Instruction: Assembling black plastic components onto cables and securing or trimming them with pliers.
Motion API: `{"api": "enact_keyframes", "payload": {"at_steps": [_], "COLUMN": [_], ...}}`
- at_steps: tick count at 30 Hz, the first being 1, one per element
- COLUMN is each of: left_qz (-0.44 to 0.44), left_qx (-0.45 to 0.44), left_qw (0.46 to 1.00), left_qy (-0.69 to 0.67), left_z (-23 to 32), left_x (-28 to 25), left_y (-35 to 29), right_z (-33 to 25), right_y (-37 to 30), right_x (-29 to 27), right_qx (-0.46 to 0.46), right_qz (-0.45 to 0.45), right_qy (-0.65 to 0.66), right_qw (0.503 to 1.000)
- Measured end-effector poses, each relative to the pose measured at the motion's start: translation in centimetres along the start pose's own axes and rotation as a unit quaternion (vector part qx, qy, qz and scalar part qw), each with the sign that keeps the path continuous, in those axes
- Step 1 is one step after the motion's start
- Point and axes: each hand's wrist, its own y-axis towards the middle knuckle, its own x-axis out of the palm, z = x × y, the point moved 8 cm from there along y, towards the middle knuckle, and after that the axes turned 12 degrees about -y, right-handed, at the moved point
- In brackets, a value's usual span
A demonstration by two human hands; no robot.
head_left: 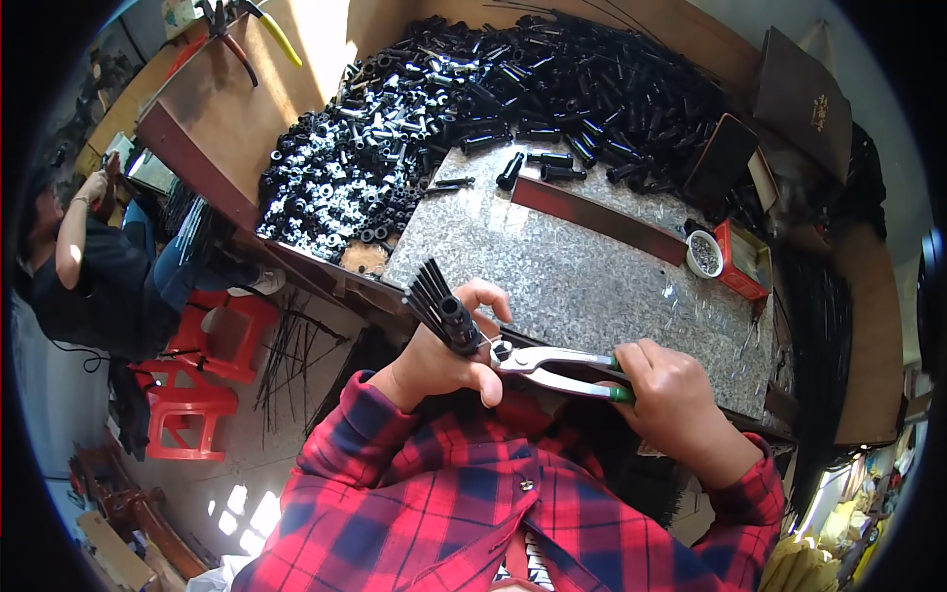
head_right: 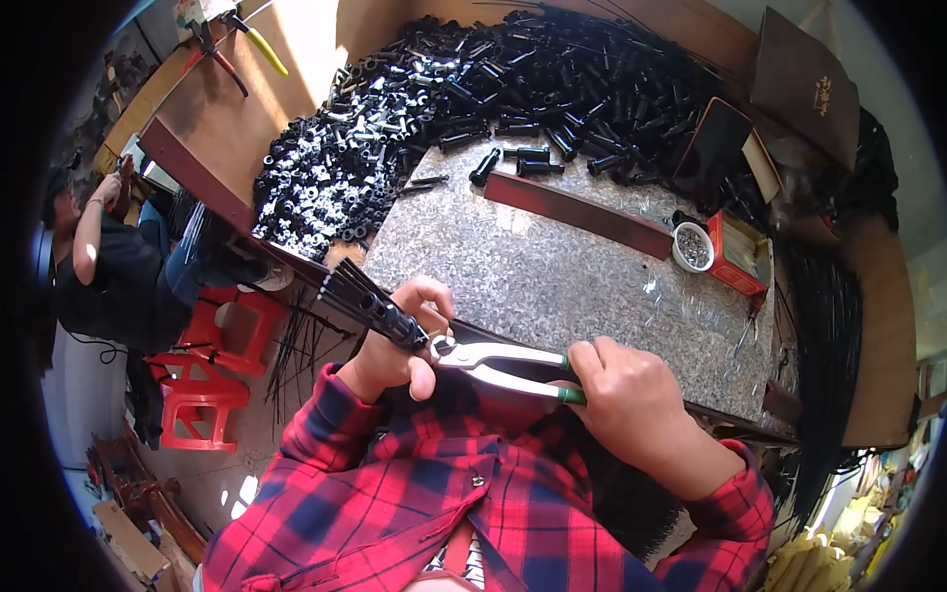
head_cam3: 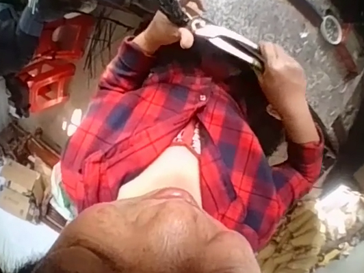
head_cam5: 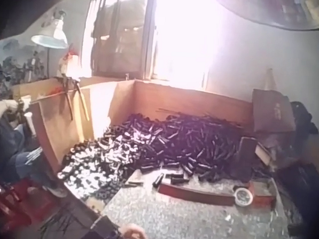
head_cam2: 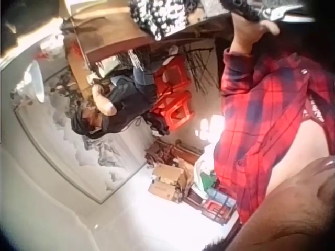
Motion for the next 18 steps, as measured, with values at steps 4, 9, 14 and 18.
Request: {"api": "enact_keyframes", "payload": {"at_steps": [4,9,14,18], "left_qz": [-0.036,-0.053,-0.068,-0.048], "left_qx": [0.016,0.059,0.018,0.042], "left_qw": [0.999,0.995,0.997,0.998], "left_qy": [0.005,0.056,0.034,-0.017], "left_z": [-0.9,-1.2,-1.6,-1.9], "left_x": [0.6,1.0,1.6,0.7], "left_y": [0.3,0.5,0.3,0.3], "right_z": [-0.5,-0.7,-0.7,-0.3], "right_y": [-0.2,-0.2,-0.4,-0.2], "right_x": [-1.4,-2.2,-1.4,0.6], "right_qx": [-0.013,-0.023,-0.025,-0.002], "right_qz": [0.017,0.021,-0.018,-0.054], "right_qy": [-0.048,-0.091,-0.096,-0.007], "right_qw": [0.999,0.995,0.995,0.999]}}
